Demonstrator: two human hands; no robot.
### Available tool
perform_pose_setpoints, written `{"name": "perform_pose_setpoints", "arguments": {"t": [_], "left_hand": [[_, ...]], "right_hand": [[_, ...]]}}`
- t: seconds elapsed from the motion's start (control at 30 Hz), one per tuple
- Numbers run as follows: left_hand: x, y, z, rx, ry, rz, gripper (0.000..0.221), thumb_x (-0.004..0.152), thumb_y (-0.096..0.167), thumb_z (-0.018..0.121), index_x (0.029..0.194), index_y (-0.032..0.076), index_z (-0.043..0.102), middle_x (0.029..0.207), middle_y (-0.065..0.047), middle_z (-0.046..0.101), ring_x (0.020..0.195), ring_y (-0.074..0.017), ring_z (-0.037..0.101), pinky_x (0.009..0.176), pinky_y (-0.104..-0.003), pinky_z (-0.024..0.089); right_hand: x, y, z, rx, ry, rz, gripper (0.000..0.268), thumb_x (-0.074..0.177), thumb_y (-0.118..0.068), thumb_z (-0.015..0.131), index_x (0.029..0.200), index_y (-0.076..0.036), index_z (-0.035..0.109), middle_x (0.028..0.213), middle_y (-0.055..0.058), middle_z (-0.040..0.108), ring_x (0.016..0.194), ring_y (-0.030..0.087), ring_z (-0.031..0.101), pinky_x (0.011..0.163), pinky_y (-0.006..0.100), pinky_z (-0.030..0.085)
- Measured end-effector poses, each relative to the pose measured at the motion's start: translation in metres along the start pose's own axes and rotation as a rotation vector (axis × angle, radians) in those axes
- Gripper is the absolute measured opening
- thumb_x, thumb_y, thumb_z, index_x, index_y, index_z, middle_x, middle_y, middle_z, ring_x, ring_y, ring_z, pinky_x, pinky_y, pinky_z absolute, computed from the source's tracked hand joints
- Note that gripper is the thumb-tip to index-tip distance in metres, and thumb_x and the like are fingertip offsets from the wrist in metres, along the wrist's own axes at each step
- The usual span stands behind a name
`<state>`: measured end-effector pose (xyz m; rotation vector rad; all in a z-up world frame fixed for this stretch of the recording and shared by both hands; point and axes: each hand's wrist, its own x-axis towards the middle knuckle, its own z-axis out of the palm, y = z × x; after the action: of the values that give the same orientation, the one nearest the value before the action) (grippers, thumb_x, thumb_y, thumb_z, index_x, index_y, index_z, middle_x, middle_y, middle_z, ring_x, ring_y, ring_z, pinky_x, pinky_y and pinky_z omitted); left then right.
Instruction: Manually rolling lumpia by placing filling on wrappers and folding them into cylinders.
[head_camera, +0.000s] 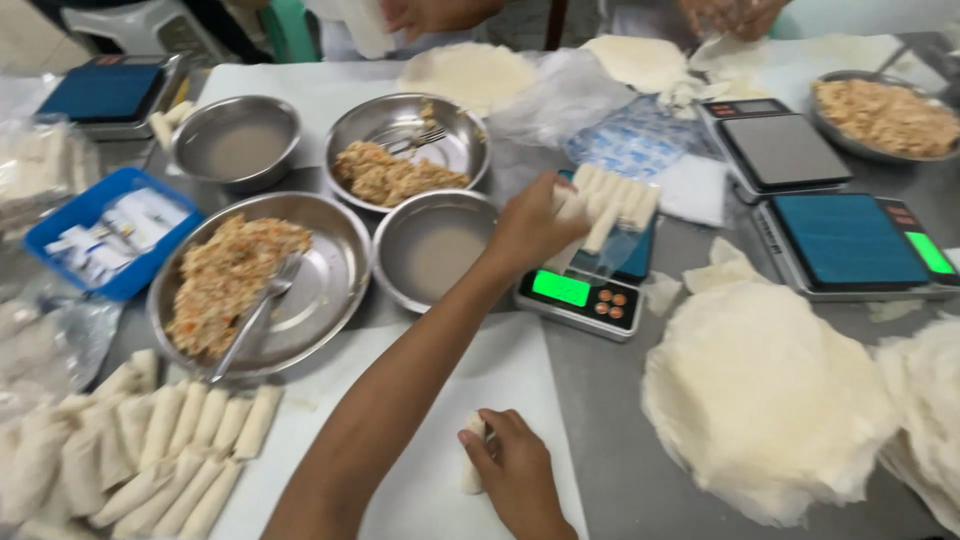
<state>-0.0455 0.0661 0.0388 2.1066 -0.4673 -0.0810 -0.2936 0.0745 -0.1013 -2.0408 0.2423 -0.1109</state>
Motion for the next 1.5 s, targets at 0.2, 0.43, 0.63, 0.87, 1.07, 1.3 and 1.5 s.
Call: {"name": "perform_pose_setpoints", "arguments": {"t": [0.2,0.43,0.63,0.87,1.07,1.3,1.5], "left_hand": [[0.09,0.011,0.096,0.037,-0.151,-0.044,0.062,0.072,0.038,0.068,0.125,0.012,0.053,0.109,-0.011,0.07,0.099,-0.0316,0.066,0.072,-0.043,0.048],[0.105,-0.032,0.129,0.475,0.065,0.073,0.082,0.092,0.07,0.049,0.136,0.001,0.045,0.132,-0.018,0.049,0.113,-0.0423,0.05,0.088,-0.05,0.048],[0.103,-0.029,0.085,0.25,-0.141,-0.056,0.064,0.098,0.022,0.034,0.155,-0.005,0.025,0.149,-0.029,0.04,0.131,-0.0506,0.043,0.106,-0.059,0.038],[0.108,-0.054,0.065,0.234,-0.013,0.07,0.042,0.104,0.037,0.037,0.097,0.004,0.062,0.102,-0.018,0.069,0.094,-0.04,0.063,0.076,-0.054,0.046],[0.093,-0.039,0.052,0.291,-0.089,-0.013,0.054,0.103,0.044,0.041,0.136,0.005,0.057,0.137,-0.024,0.055,0.125,-0.0486,0.05,0.1,-0.06,0.044],[0.075,-0.008,0.022,0.184,0.246,0.261,0.036,0.1,0.027,0.052,0.129,0.009,0.065,0.124,-0.015,0.066,0.115,-0.0402,0.057,0.085,-0.053,0.05],[0.069,-0.016,0.034,0.233,0.138,0.321,0.029,0.102,0.016,0.049,0.123,0.01,0.067,0.115,-0.009,0.072,0.103,-0.0238,0.067,0.083,-0.04,0.059]], "right_hand": [[0.005,0.027,-0.004,-0.123,-0.058,0.06,0.061,0.091,-0.044,0.066,0.144,-0.018,0.052,0.113,0.0,0.069,0.092,0.019,0.073,0.086,0.034,0.059],[0.046,0.018,-0.094,-0.199,0.319,-0.179,0.028,0.095,-0.03,0.063,0.118,-0.016,0.073,0.118,0.002,0.07,0.112,0.02,0.066,0.099,0.034,0.048],[0.061,-0.007,-0.14,-0.06,0.422,-0.041,0.024,0.097,-0.025,0.06,0.112,-0.015,0.076,0.113,-0.001,0.069,0.102,0.013,0.066,0.087,0.028,0.052],[0.061,0.03,-0.114,-0.076,0.437,-0.136,0.023,0.097,-0.022,0.059,0.111,-0.017,0.076,0.113,-0.001,0.068,0.093,0.012,0.067,0.05,0.025,0.048],[0.059,0.038,-0.113,-0.127,0.46,-0.332,0.022,0.1,-0.014,0.056,0.111,-0.008,0.075,0.111,0.005,0.069,0.104,0.017,0.068,0.092,0.029,0.053],[0.061,0.031,-0.109,-0.223,0.452,-0.433,0.019,0.101,-0.013,0.054,0.106,-0.007,0.072,0.105,0.004,0.067,0.099,0.018,0.066,0.089,0.03,0.052],[0.059,0.028,-0.107,-0.22,0.431,-0.409,0.019,0.1,-0.015,0.056,0.106,-0.009,0.073,0.108,0.002,0.068,0.101,0.017,0.067,0.081,0.027,0.054]]}}
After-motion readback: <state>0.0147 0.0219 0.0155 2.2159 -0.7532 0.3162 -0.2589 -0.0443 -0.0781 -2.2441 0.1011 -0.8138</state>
